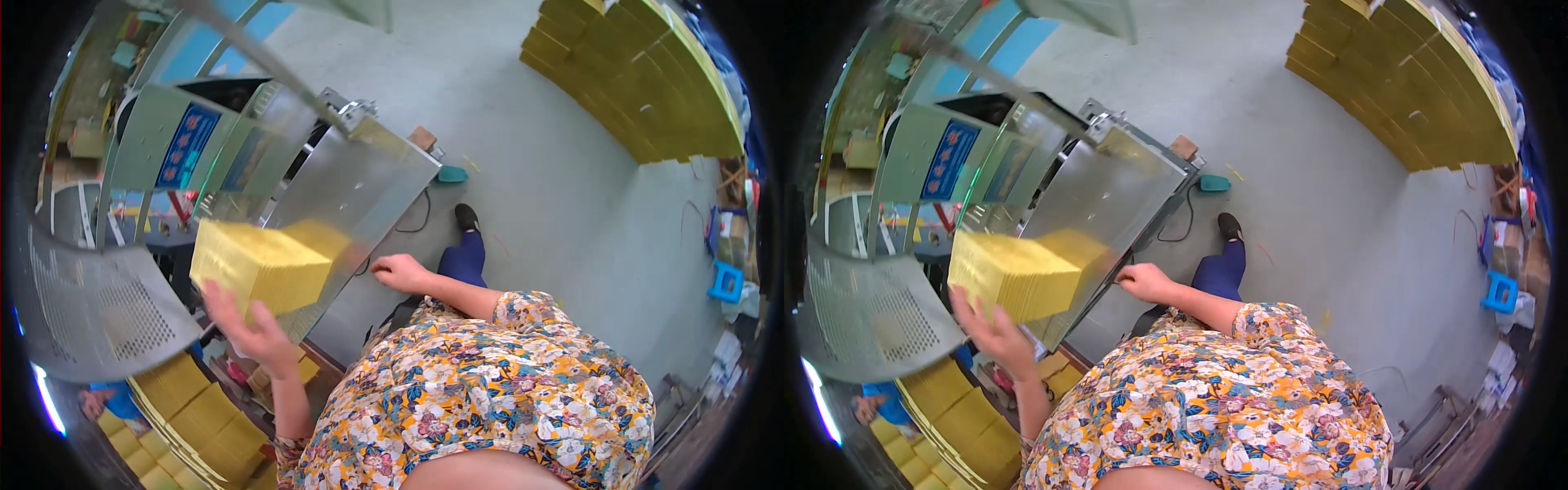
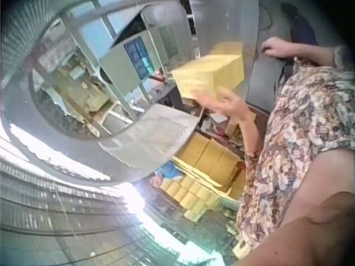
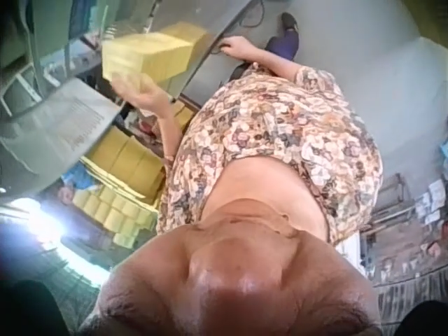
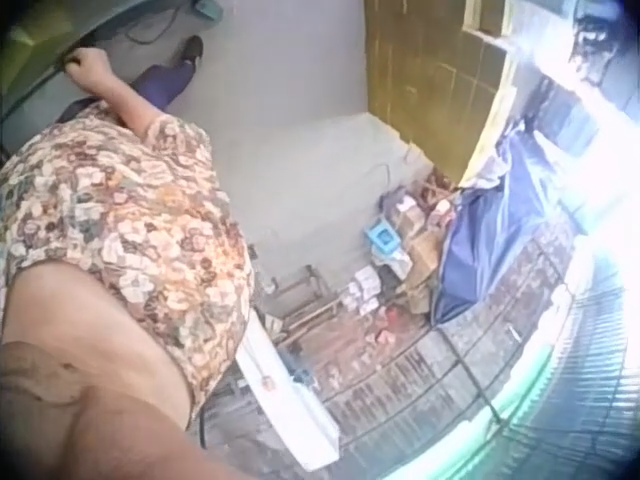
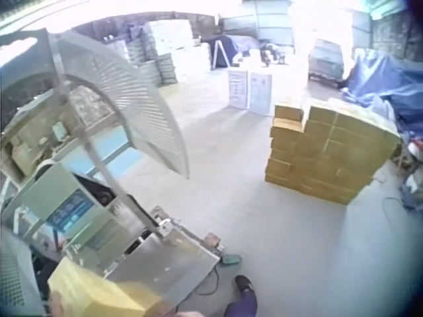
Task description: The person is weighing stacks of yellow paper on a scale, binding them using a machine and rubber bands, and then organizing the bundles on the floor in a production facility.
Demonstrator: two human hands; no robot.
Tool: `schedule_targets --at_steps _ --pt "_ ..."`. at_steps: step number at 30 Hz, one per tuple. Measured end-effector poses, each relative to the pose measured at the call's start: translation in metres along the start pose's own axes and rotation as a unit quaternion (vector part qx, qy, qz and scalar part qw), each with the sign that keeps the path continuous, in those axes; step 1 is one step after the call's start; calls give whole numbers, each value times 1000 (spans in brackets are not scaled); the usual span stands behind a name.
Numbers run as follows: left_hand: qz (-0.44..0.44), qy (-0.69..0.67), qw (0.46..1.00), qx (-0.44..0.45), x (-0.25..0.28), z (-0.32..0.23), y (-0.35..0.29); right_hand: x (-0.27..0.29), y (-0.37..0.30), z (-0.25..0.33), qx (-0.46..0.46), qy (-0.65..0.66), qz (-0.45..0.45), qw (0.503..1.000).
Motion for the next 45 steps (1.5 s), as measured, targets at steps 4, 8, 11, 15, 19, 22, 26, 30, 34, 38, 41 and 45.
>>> schedule_targets --at_steps 4,8,11,15,19,22,26,30,34,38,41,45 --pt "348 153 925 0 -151 -17 -5 38 -8 -64 -58 -16 74 995" --pt "441 168 870 142 -232 29 -9 118 -12 -136 -155 -22 48 987" --pt "451 223 838 211 -254 45 6 188 -6 -174 -177 19 -23 984" --pt "462 262 814 236 -277 38 37 246 37 -209 -201 151 -56 966" --pt "473 284 798 244 -278 45 38 271 98 -203 -210 264 -42 940" --pt "480 294 787 253 -278 44 38 276 156 -214 -214 309 -22 926" --pt "494 297 769 275 -282 43 43 275 219 -246 -252 295 -27 921" --pt "489 288 776 275 -282 45 42 260 243 -275 -307 228 23 924" --pt "494 299 763 290 -278 43 41 242 241 -277 -296 247 13 923" --pt "490 302 767 284 -281 43 46 248 233 -270 -298 245 -17 923" --pt "479 298 782 264 -283 43 47 268 239 -274 -305 211 31 928" --pt "467 294 791 264 -276 41 57 252 223 -269 -225 279 -33 933"
Point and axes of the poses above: each hand's wrist, its own y-axis towards the middle knuckle, its own x-axis out of the back of the hand, z = x × y, the point moved 7 cm from there along y, towards the middle knuckle, and after that the axes turned 14 degrees about z, right-handed, at the moved point
